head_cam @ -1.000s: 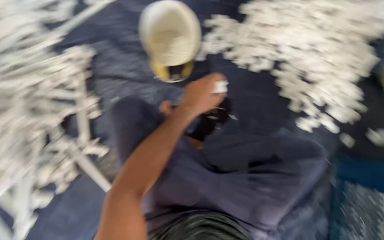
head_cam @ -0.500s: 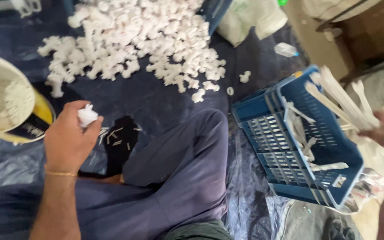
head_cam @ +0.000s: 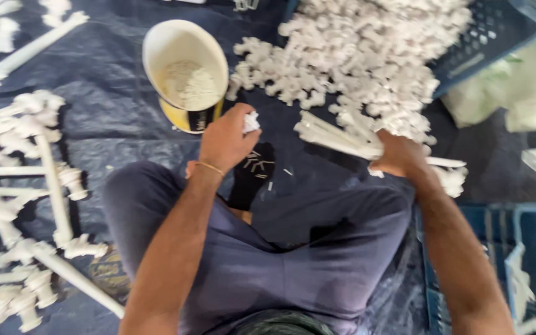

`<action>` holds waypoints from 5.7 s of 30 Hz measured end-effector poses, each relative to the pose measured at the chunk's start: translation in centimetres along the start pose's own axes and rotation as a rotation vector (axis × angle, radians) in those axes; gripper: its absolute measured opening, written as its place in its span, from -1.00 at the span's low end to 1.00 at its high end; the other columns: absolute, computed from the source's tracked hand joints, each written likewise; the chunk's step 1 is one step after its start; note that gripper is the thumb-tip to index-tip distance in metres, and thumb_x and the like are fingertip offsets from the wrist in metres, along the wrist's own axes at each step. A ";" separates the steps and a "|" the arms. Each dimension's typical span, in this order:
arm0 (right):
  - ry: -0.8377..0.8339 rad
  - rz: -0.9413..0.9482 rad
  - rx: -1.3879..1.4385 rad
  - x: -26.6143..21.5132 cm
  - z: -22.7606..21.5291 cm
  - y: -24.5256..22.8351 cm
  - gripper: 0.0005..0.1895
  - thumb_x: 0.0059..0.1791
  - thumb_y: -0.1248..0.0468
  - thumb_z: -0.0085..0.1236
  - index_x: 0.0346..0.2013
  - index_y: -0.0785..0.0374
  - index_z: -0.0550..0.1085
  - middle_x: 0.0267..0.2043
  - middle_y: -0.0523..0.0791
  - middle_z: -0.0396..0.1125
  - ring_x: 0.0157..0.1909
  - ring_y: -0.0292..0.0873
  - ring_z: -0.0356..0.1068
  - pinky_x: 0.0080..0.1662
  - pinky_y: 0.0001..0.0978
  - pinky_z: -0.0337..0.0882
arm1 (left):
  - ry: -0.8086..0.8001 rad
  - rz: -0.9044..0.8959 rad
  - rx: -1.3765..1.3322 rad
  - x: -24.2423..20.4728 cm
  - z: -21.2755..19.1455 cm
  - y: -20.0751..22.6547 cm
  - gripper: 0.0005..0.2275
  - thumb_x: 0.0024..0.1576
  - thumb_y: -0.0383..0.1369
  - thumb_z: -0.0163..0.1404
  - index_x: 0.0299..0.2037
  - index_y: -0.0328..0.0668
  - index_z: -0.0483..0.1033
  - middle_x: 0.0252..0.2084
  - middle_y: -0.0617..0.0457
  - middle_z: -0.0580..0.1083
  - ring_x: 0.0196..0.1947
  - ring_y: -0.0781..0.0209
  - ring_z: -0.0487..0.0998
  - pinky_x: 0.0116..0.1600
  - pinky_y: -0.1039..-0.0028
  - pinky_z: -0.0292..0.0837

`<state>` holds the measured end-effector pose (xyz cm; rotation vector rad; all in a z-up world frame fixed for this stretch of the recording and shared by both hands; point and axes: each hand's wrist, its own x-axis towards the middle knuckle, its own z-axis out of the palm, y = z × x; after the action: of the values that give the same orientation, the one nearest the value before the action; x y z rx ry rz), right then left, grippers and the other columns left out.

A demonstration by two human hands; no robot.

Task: The person sits on a tarp and assembles white plastic components by hand. They pick up a small cap-like piece and a long rod, fit them together, and place the assembled unit into a nearby pile. The process is repeated continuously with parts from surrounding piles.

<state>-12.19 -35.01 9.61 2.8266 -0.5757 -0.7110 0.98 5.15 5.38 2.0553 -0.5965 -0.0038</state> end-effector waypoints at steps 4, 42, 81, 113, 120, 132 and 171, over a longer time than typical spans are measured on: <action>-0.015 -0.006 0.172 3.4 3.0 -6.4 -0.20 -0.29 0.06 0.37 0.21 0.11 0.34 -0.04 0.10 0.49 0.05 0.22 0.47 0.04 0.05 0.45 | 0.019 0.015 0.020 0.7 0.2 0.0 -0.65 0.06 -0.26 0.19 0.01 -0.09 0.42 -0.15 -0.04 0.57 -0.17 -0.11 0.60 -0.15 0.13 0.48; 0.425 -0.507 1.082 -1.2 3.3 -17.5 -0.38 -0.17 0.09 0.45 0.01 0.31 0.35 -0.37 0.05 0.43 -0.33 0.04 0.48 -0.30 -0.17 0.42 | -0.301 -0.053 -0.760 1.0 6.8 0.3 -0.72 0.20 -0.45 0.17 0.07 -0.36 0.47 -0.09 0.13 0.45 -0.12 0.45 0.44 -0.05 0.58 0.44; 0.597 -0.498 0.605 -1.6 2.9 -16.8 -0.51 -0.10 -0.09 0.34 -0.38 0.25 0.38 -0.63 -0.05 0.33 -0.53 0.08 0.44 -0.46 -0.07 0.38 | -0.418 -0.392 -0.767 -1.7 10.7 -0.6 -0.84 0.20 -0.39 0.08 -0.12 -0.31 0.45 -0.46 0.17 0.44 -0.61 0.55 0.35 -0.59 0.64 0.22; 0.217 -0.497 1.764 0.1 5.7 -17.5 -0.80 0.05 0.48 0.19 -0.02 0.41 0.53 -0.19 -0.06 0.50 -0.22 -0.32 0.49 -0.15 -0.49 0.52 | 0.029 -0.140 -0.575 0.6 9.7 -1.9 -0.81 0.17 -0.48 0.11 -0.06 -0.37 0.46 -0.24 0.10 0.51 -0.28 0.47 0.45 -0.22 0.59 0.44; 0.434 -0.485 1.793 -0.4 5.7 -18.1 -0.87 0.06 0.51 0.21 -0.10 0.45 0.52 -0.19 -0.02 0.52 -0.16 -0.27 0.55 -0.05 -0.48 0.58 | -0.075 -0.109 -0.473 -0.1 10.1 -0.5 -0.76 0.11 -0.47 0.11 -0.05 -0.37 0.44 -0.29 0.01 0.56 -0.31 0.44 0.54 -0.23 0.56 0.51; 0.843 -0.507 1.082 -1.9 3.0 -18.3 -0.84 -0.03 0.43 0.42 -0.27 0.34 0.54 -0.39 -0.08 0.46 -0.43 -0.26 0.46 -0.36 -0.45 0.42 | -0.078 -0.081 -0.403 -0.3 10.4 0.4 -0.76 0.13 -0.45 0.15 -0.06 -0.33 0.43 -0.23 -0.11 0.60 -0.26 0.23 0.69 -0.19 0.45 0.58; 0.608 -0.535 0.804 -0.5 5.3 -17.3 -0.80 0.07 0.09 0.12 -0.26 0.12 0.56 -0.45 0.02 0.40 -0.39 0.17 0.43 -0.34 -0.04 0.36 | -0.277 -0.131 -0.245 -0.4 8.6 1.7 -0.34 -0.03 0.25 0.08 -0.05 -0.25 0.54 -0.23 -0.08 0.62 -0.29 0.06 0.70 -0.14 0.34 0.57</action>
<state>-9.56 -19.40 0.78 3.7061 0.0436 0.4853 -2.13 -2.37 2.05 1.8632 -0.5963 -0.4247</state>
